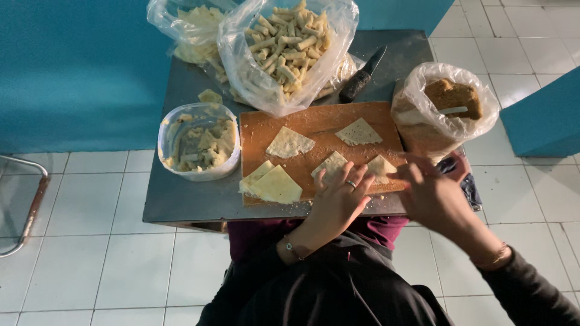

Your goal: The person sits at a metal table and folds triangular dough wrappers into filled pastries. They scoop filling from a plastic container onto a wrapper, fold the wrapper over the filling by hand, and place the folded pastry into a plastic bag holding finished pieces, repeating the cycle.

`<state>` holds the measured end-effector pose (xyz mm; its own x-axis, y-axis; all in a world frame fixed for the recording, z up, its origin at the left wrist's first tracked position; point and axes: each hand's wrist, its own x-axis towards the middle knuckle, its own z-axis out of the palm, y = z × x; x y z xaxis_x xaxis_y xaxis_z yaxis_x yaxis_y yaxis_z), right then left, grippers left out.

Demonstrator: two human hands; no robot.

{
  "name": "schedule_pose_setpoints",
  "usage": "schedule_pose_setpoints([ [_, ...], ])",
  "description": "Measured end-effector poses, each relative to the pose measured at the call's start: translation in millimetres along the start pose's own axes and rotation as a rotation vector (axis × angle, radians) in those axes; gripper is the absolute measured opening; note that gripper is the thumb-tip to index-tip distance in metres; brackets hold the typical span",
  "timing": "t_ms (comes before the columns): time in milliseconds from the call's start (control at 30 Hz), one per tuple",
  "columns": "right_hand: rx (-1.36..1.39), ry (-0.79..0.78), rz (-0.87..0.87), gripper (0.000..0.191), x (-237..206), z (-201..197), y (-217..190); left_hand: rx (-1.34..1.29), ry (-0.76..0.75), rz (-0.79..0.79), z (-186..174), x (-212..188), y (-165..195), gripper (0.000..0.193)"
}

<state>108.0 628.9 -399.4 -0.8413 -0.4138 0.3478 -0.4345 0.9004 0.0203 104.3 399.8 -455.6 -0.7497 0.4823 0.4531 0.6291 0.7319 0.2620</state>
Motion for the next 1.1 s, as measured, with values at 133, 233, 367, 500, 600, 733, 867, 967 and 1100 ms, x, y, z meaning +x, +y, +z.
schedule_pose_setpoints([
  [133, 0.081, 0.116, 0.405, 0.024, 5, -12, 74, -0.013, 0.040, 0.014, -1, 1, 0, 0.055],
  [233, -0.490, 0.274, 0.232, 0.013, 17, -12, 136, -0.020, 0.049, 0.020, -2, -2, 0, 0.055],
  [367, -0.542, 0.210, 0.162, 0.025, 37, -3, 173, -0.015, 0.069, 0.023, -1, -2, 0, 0.054],
  [500, -0.531, 0.127, 0.192, 0.029, 47, -3, 172, -0.012, 0.066, 0.031, -2, -1, 0, 0.054],
  [600, -0.538, 0.090, 0.212, 0.038, 53, -5, 164, -0.024, 0.057, 0.034, -4, -1, -1, 0.053],
  [733, -0.498, 0.075, 0.229, 0.041, 58, -2, 159, -0.026, 0.071, 0.032, -5, -2, -1, 0.053],
  [867, -0.160, 0.139, 0.203, 0.032, 64, 2, 164, -0.013, 0.065, 0.027, -5, -1, 0, 0.053],
  [967, 0.336, 0.085, 0.299, 0.032, 78, 6, 156, -0.011, 0.039, 0.010, -5, 0, 1, 0.053],
  [1100, 0.268, 0.102, 0.150, 0.022, 89, -3, 138, -0.002, 0.044, 0.040, -5, -2, -1, 0.053],
])
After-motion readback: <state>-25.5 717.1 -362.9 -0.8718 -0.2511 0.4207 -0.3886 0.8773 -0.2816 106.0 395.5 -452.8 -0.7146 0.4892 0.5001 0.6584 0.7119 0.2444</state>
